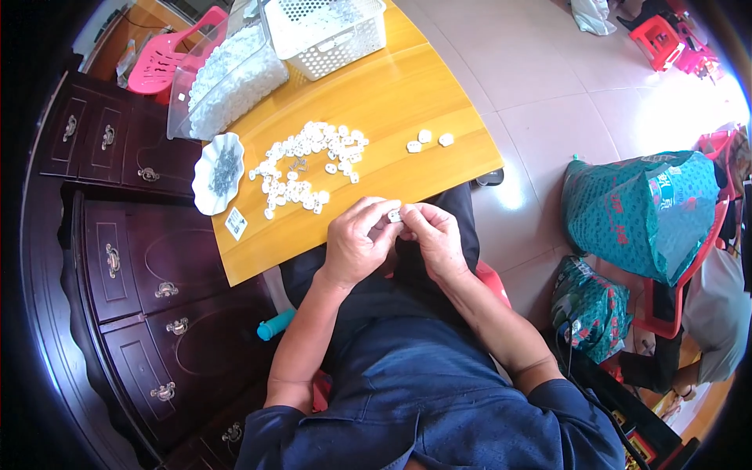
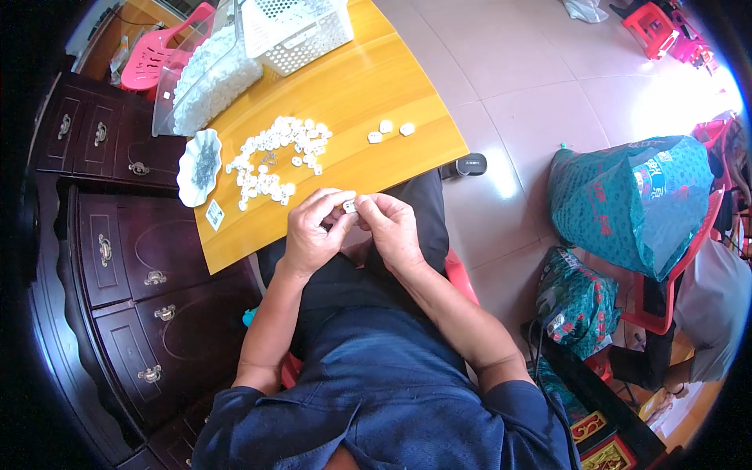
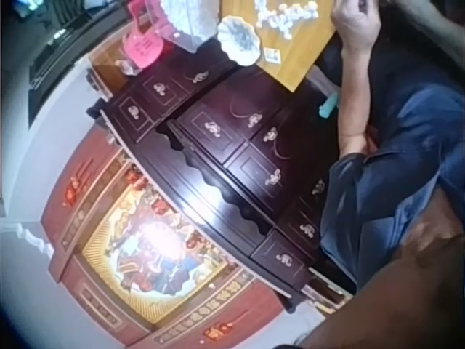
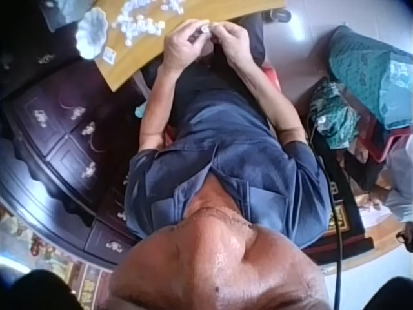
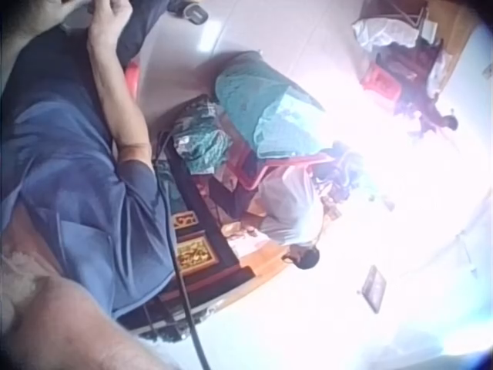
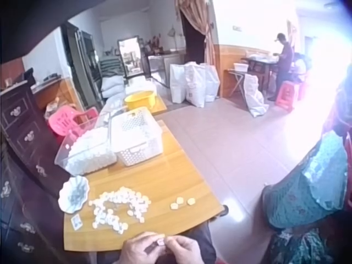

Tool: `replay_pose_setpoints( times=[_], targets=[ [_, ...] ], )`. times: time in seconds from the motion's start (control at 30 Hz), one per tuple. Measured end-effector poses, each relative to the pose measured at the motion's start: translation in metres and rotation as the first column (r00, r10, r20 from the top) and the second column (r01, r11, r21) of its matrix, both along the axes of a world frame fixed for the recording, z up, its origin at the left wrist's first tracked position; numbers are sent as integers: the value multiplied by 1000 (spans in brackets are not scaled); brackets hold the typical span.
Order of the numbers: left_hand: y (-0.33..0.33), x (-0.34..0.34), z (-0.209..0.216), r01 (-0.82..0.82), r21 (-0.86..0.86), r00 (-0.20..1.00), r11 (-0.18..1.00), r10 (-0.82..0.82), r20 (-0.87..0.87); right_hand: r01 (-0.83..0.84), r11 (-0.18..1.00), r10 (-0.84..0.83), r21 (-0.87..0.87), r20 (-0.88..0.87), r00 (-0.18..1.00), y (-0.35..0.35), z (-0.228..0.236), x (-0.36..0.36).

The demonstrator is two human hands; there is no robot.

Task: Sorting and inspecting small white plastic components on a table.

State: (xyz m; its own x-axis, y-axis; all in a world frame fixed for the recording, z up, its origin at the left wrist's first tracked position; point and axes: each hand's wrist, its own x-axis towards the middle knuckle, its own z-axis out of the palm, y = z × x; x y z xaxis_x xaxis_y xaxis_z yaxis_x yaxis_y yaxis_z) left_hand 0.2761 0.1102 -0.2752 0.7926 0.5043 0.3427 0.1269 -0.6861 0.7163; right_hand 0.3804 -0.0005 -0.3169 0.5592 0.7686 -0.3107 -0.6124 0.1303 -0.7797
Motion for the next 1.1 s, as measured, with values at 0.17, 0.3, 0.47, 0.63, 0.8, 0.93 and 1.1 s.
replay_pose_setpoints(
  times=[0.17, 0.3, 0.47, 0.63, 0.8, 0.93, 1.1],
  targets=[
    [6, 9, 5, -48, -44, 997, 998, 46, -57, 14, 1000, -15, -20, -67, 998, 0, 2, 1],
    [21, 30, 4, -130, 88, 983, 988, 140, -122, 145, 989, -146, -26, -91, 985, -2, 5, 5],
    [37, 62, -11, -158, 157, 960, 975, 189, -205, 126, 992, -126, -10, -103, 987, -1, 5, 5],
    [39, 98, -19, -168, 223, 974, 960, 197, -114, 129, 992, -128, -4, -120, 984, -2, 5, 6],
    [40, 92, -14, -182, 275, 969, 944, 219, -112, 96, 995, -93, 25, -118, 989, -2, 4, 5],
    [56, 45, -2, -189, 174, 969, 966, 213, -127, 97, 995, -92, 31, -119, 989, -3, 7, 7],
    [102, -26, -2, -351, 283, 909, 893, 397, -127, 60, 998, -58, 11, -120, 991, -3, 8, 5]
  ],
)
